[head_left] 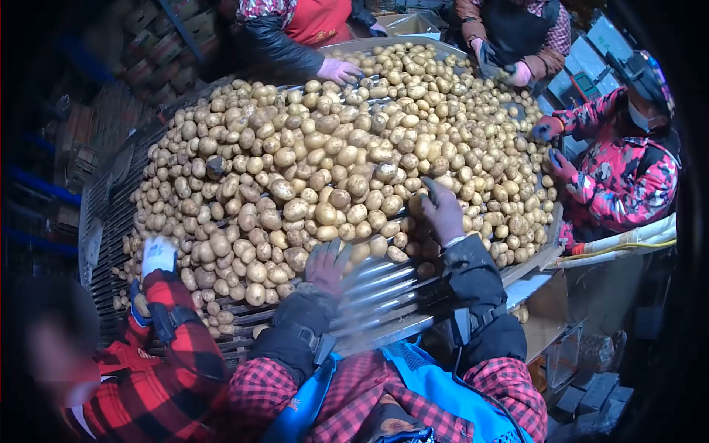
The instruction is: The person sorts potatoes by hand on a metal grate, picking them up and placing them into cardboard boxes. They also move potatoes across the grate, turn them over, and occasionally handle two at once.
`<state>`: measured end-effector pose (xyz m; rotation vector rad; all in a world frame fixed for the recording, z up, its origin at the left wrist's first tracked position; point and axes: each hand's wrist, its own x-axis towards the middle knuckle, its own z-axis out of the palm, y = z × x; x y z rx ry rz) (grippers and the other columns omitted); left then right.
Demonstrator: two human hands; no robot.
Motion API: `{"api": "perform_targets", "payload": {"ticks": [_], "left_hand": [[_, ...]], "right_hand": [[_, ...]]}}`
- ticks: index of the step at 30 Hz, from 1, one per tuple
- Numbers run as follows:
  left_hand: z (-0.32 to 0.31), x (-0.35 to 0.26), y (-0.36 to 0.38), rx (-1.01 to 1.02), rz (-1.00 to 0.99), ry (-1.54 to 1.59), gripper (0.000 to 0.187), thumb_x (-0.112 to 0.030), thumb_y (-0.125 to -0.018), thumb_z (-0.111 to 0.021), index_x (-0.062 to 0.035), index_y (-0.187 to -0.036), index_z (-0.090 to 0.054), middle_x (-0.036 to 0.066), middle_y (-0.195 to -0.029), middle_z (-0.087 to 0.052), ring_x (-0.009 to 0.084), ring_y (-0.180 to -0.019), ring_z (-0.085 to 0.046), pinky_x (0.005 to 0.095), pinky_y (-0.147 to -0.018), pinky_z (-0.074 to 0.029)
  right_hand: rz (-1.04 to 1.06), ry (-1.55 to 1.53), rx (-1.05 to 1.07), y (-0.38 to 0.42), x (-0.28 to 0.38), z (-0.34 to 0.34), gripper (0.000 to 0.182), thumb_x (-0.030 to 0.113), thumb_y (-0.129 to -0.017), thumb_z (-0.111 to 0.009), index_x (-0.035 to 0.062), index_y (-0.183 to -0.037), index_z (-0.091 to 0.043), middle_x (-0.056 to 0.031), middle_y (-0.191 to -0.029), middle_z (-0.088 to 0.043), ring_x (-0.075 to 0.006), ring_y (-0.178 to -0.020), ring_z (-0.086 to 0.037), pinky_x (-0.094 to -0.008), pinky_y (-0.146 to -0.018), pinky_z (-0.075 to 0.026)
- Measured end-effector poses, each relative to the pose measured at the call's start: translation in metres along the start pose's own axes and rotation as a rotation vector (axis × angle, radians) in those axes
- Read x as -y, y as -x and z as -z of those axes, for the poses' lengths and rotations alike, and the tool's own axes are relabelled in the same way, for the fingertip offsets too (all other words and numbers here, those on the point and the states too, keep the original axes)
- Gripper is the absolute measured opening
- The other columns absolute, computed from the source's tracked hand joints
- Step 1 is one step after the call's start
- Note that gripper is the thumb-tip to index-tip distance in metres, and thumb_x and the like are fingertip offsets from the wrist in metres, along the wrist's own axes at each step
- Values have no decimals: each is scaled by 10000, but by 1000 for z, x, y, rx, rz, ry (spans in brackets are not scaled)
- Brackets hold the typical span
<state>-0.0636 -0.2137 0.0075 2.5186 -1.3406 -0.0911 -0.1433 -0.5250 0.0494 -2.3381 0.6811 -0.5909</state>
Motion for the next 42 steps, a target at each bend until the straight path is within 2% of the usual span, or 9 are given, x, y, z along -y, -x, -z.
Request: {"api": "perform_targets", "payload": {"ticks": [9,11,15,25,31,35,38,41,42], "left_hand": [[7,-1,-2,43,-8,-6,713,-547,-858,-580,-233,-1467,-381,134,-1514,-315,361,-1393,-282,508,-1160,-184],[10,-4,-3,75,17,-23,717,-536,-854,-590,-219,-1464,-386,145,-1504,-321,354,-1386,-291,508,-1162,-185],[6,1,-4,1,-54,-9,721,-524,-842,-615,-188,-1446,-407,162,-1466,-354,337,-1362,-322,509,-1161,-191],[5,-2,-2,-41,-45,-50,680,-513,-844,-618,-179,-1413,-456,162,-1463,-370,354,-1349,-341,510,-1150,-209],[9,-4,-5,17,-19,-66,671,-521,-852,-605,-180,-1410,-458,162,-1450,-384,349,-1340,-350,503,-1160,-195],[-2,0,-3,-121,-74,-68,671,-485,-825,-652,-177,-1394,-476,154,-1442,-390,343,-1331,-358,507,-1152,-216],[3,-2,-4,-104,-86,-48,680,-465,-799,-685,-165,-1378,-494,152,-1437,-394,336,-1324,-366,507,-1143,-231],[5,-3,-6,-110,-97,-53,684,-456,-786,-698,-153,-1368,-505,162,-1430,-397,330,-1319,-374,506,-1138,-234],[5,-4,-6,-104,-91,-54,683,-452,-787,-698,-151,-1369,-503,163,-1431,-395,328,-1318,-375,506,-1139,-231]], "right_hand": [[141,316,266,-6,45,-43,476,142,-736,-687,97,-1196,-574,-151,-1119,-594,-348,-1023,-583,-427,-844,-501],[208,19,116,-2,31,-44,473,135,-722,-715,71,-1177,-603,-163,-1143,-604,-334,-1015,-599,-403,-847,-508],[-568,-1170,109,23,26,-12,332,117,-882,-654,22,-1195,-599,-41,-936,-645,-109,-788,-609,-268,-667,-542],[106,-130,-90,48,69,-59,547,221,-749,-770,52,-1222,-554,-152,-1102,-591,-289,-1024,-607,-378,-856,-509],[-63,15,176,16,80,-76,625,270,-753,-746,55,-1299,-531,-176,-1187,-573,-322,-1112,-569,-405,-938,-465],[-507,-1222,362,26,91,-10,394,317,-868,-652,45,-1148,-596,-100,-932,-637,-234,-759,-633,-337,-615,-522],[-720,-2021,259,70,52,-1,603,483,-885,-628,4,-1240,-534,-183,-1139,-631,-347,-1001,-627,-454,-877,-533],[-858,-2224,14,113,47,51,584,460,-904,-604,2,-1260,-542,-208,-1173,-615,-339,-1019,-620,-417,-798,-552],[-605,-1767,-147,143,19,47,544,444,-911,-602,20,-1248,-549,-194,-1183,-613,-321,-1036,-631,-405,-804,-565]]}}
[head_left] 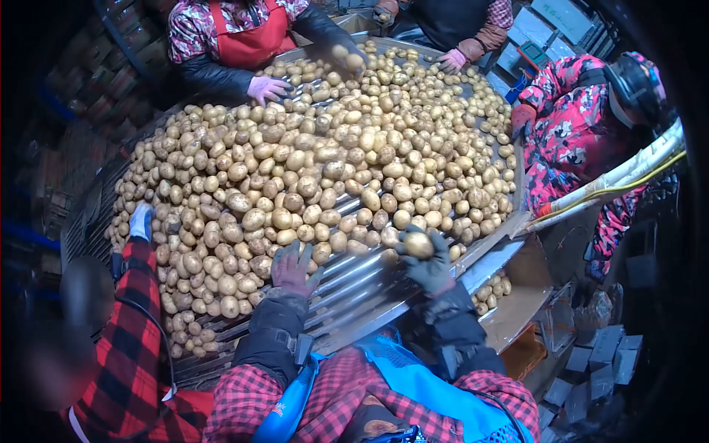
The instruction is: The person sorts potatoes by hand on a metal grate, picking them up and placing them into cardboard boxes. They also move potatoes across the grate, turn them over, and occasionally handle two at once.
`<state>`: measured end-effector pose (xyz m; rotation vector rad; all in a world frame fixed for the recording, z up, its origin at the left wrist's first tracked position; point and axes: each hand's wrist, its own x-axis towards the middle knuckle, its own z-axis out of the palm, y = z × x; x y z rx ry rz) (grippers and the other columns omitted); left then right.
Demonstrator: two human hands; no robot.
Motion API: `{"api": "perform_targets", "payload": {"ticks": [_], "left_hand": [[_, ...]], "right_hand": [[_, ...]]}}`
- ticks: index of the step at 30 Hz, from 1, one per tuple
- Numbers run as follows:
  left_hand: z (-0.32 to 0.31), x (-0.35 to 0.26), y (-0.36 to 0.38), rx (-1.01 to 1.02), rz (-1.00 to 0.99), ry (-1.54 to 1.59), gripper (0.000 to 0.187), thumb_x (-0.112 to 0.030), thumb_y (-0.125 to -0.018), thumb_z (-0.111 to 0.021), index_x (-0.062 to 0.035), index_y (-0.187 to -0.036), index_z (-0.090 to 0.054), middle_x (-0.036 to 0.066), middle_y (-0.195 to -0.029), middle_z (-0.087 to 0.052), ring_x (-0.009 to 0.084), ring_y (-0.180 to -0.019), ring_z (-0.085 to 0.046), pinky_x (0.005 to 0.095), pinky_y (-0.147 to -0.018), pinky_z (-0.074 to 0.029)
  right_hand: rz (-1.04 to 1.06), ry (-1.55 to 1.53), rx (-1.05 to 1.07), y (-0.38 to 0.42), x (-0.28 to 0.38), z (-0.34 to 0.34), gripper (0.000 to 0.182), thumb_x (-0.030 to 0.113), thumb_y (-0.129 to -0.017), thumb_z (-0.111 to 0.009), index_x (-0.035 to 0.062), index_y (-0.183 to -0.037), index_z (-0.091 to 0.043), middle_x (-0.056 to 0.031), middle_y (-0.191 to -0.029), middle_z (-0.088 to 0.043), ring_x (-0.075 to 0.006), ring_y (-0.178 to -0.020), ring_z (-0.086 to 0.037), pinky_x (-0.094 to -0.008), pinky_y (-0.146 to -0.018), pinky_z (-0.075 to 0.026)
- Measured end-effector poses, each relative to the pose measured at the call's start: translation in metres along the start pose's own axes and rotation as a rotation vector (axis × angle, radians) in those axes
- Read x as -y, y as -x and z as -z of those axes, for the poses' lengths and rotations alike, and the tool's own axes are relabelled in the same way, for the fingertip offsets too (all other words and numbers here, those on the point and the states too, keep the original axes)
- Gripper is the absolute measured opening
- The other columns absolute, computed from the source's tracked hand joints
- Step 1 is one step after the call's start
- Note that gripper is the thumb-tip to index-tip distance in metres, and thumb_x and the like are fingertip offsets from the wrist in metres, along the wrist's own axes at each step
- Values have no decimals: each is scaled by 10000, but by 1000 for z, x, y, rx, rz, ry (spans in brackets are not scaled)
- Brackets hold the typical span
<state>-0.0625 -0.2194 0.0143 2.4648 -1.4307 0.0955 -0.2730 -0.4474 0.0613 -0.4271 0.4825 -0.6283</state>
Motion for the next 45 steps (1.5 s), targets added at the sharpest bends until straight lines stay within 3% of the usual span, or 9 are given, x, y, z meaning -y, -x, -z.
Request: {"api": "perform_targets", "payload": {"ticks": [1,3,13,15,30,34,39,42,45], "left_hand": [[1,-1,1,8,7,-1,683,-449,-788,-698,-150,-1370,-502,164,-1432,-394,325,-1318,-375,506,-1139,-229],[3,-1,1,12,3,7,684,-447,-788,-699,-150,-1371,-499,166,-1432,-395,323,-1319,-375,505,-1139,-230],[-5,7,-2,21,-74,-43,706,-477,-787,-671,-146,-1383,-483,209,-1405,-432,379,-1287,-414,523,-1104,-288],[9,2,-5,57,-19,127,702,-464,-778,-688,-141,-1370,-494,218,-1372,-457,381,-1268,-429,514,-1100,-299],[14,-4,3,-140,-67,133,732,-370,-730,-756,-144,-1371,-484,171,-1380,-462,374,-1237,-447,509,-1063,-335],[15,-2,-3,-18,-37,146,686,-349,-779,-717,-110,-1374,-474,175,-1408,-430,377,-1266,-415,497,-1088,-310],[17,-3,-6,78,-11,106,642,-366,-851,-631,-95,-1400,-439,157,-1456,-370,372,-1302,-366,482,-1120,-268],[7,-2,-6,-8,-15,47,606,-386,-816,-650,-144,-1350,-496,135,-1395,-440,342,-1259,-424,482,-1082,-306],[3,-1,-3,35,1,57,610,-366,-845,-622,-136,-1385,-455,120,-1440,-391,339,-1301,-376,456,-1110,-274]], "right_hand": [[323,426,1,14,2,43,505,427,-918,-599,38,-1237,-557,-179,-1192,-611,-303,-1052,-642,-394,-809,-578],[116,226,-38,66,66,52,510,406,-921,-593,0,-1229,-564,-176,-1153,-626,-323,-921,-651,-336,-632,-550],[418,1826,-867,147,142,251,481,226,-936,-554,-8,-1348,-475,-193,-1318,-532,-271,-1173,-532,-370,-968,-440],[158,420,-618,137,144,262,550,377,-958,-523,43,-1387,-434,-138,-1279,-516,-250,-1143,-512,-368,-1017,-393],[621,186,-959,131,165,338,435,293,-956,-501,80,-1335,-480,-113,-1268,-541,-249,-1033,-578,-372,-887,-482],[856,143,-664,96,166,353,408,271,-955,-495,90,-1321,-492,-106,-1266,-548,-249,-1003,-596,-373,-852,-506],[339,271,-12,38,118,144,381,239,-966,-542,77,-1311,-528,-100,-1065,-632,-159,-851,-610,-254,-675,-511],[137,753,-105,9,47,-2,419,192,-912,-621,26,-1290,-557,-92,-996,-660,-168,-842,-640,-284,-735,-536],[363,1449,495,-21,-24,-51,403,225,-873,-681,45,-1227,-617,-133,-1148,-654,-253,-1051,-626,-349,-890,-500]]}}
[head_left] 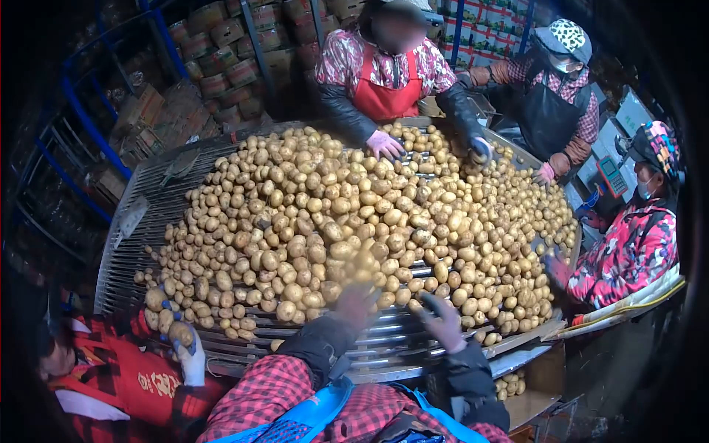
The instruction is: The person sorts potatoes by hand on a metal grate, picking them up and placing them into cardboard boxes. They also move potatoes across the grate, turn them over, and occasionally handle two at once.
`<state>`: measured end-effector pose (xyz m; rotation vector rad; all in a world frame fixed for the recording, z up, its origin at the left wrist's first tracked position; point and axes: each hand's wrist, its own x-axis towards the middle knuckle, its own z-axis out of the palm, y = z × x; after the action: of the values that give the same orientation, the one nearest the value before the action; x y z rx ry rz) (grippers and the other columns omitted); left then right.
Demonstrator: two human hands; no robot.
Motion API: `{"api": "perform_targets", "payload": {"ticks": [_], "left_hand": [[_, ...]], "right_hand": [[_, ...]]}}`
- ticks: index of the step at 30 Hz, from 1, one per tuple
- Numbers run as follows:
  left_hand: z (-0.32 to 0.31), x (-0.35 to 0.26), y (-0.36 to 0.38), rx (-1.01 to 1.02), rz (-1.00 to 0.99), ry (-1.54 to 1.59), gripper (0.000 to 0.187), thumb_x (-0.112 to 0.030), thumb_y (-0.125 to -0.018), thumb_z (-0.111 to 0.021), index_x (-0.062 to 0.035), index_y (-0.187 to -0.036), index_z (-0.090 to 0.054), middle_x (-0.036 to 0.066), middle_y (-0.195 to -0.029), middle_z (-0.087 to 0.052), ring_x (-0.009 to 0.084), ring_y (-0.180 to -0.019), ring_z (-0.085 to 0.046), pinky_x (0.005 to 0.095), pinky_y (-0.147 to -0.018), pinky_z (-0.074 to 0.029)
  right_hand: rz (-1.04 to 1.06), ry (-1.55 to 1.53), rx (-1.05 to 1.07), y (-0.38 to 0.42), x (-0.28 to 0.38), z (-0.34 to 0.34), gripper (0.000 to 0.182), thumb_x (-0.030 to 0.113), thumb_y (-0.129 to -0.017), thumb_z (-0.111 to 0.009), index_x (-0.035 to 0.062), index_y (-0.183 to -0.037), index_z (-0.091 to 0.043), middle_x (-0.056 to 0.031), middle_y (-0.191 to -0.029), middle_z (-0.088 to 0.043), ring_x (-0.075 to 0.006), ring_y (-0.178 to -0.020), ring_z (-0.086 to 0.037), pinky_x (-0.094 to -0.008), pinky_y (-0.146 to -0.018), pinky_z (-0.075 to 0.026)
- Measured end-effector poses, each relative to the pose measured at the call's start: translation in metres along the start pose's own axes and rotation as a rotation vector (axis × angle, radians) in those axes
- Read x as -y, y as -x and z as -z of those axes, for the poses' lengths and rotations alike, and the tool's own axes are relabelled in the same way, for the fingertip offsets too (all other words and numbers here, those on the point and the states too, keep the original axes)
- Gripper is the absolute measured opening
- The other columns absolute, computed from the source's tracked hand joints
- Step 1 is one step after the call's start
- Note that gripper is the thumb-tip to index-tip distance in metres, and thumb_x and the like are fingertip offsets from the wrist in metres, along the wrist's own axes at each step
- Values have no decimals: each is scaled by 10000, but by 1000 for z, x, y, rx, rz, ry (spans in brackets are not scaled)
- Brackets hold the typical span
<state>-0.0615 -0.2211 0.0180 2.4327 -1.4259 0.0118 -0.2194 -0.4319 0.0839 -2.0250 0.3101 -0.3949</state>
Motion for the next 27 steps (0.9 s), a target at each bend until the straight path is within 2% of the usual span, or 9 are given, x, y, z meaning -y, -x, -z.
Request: {"api": "perform_targets", "payload": {"ticks": [2,3,7,10,16,20,21,25,27], "left_hand": [[-12,6,0,-50,-14,-145,594,-410,-821,-619,-151,-1345,-513,113,-1387,-477,293,-1270,-445,478,-1098,-292],[30,-16,-11,91,249,283,599,-423,-812,-614,-147,-1334,-516,106,-1378,-480,282,-1292,-423,462,-1123,-253],[18,0,0,13,-53,-5,441,-302,-767,-676,-59,-1126,-596,167,-1234,-502,395,-1158,-477,494,-969,-410],[14,1,-3,-122,-78,79,596,-370,-759,-688,-110,-1276,-549,156,-1321,-468,367,-1198,-452,487,-1072,-320],[10,0,-1,-84,1,80,657,-445,-787,-660,-195,-1375,-509,152,-1383,-463,338,-1269,-437,494,-1080,-319],[6,2,0,-111,-29,121,588,-379,-812,-642,-141,-1335,-519,147,-1365,-463,368,-1275,-419,511,-1091,-299],[4,2,1,-110,-21,133,588,-379,-812,-642,-141,-1335,-519,147,-1365,-463,368,-1275,-419,511,-1091,-299],[-4,0,6,-128,-25,93,522,-352,-802,-636,-132,-1268,-552,153,-1399,-449,368,-1350,-364,508,-1128,-268],[1,1,6,-35,-2,59,428,-303,-806,-626,-124,-1191,-576,158,-1418,-446,356,-1361,-362,506,-1148,-247]], "right_hand": [[366,243,202,-43,14,-43,417,240,-807,-690,50,-1169,-604,-162,-1153,-601,-340,-1058,-573,-415,-913,-465],[478,347,228,-62,15,-63,456,250,-769,-670,76,-1180,-578,-153,-1172,-566,-357,-1070,-533,-439,-906,-450],[344,467,284,-114,15,-99,504,214,-744,-640,103,-1226,-542,-151,-1215,-529,-386,-1148,-466,-473,-977,-392],[423,653,166,-138,-7,-97,477,246,-793,-612,105,-1242,-529,-149,-1343,-480,-413,-1263,-405,-502,-1076,-326],[463,873,135,-208,-77,-76,387,181,-800,-568,135,-1183,-547,-80,-1231,-530,-370,-1263,-416,-420,-910,-494],[226,871,124,-243,-74,-64,312,247,-854,-603,162,-1155,-607,-99,-1113,-627,-351,-1164,-540,-428,-864,-512],[23,846,143,-252,-52,-60,183,245,-873,-584,159,-1019,-652,-115,-953,-663,-341,-959,-630,-457,-787,-511],[281,791,119,-257,-8,-84,180,233,-801,-620,151,-958,-655,-113,-879,-665,-323,-873,-642,-466,-745,-500],[238,906,216,-265,-32,-124,223,204,-816,-585,173,-1026,-655,-78,-1054,-641,-289,-954,-636,-433,-782,-508]]}}
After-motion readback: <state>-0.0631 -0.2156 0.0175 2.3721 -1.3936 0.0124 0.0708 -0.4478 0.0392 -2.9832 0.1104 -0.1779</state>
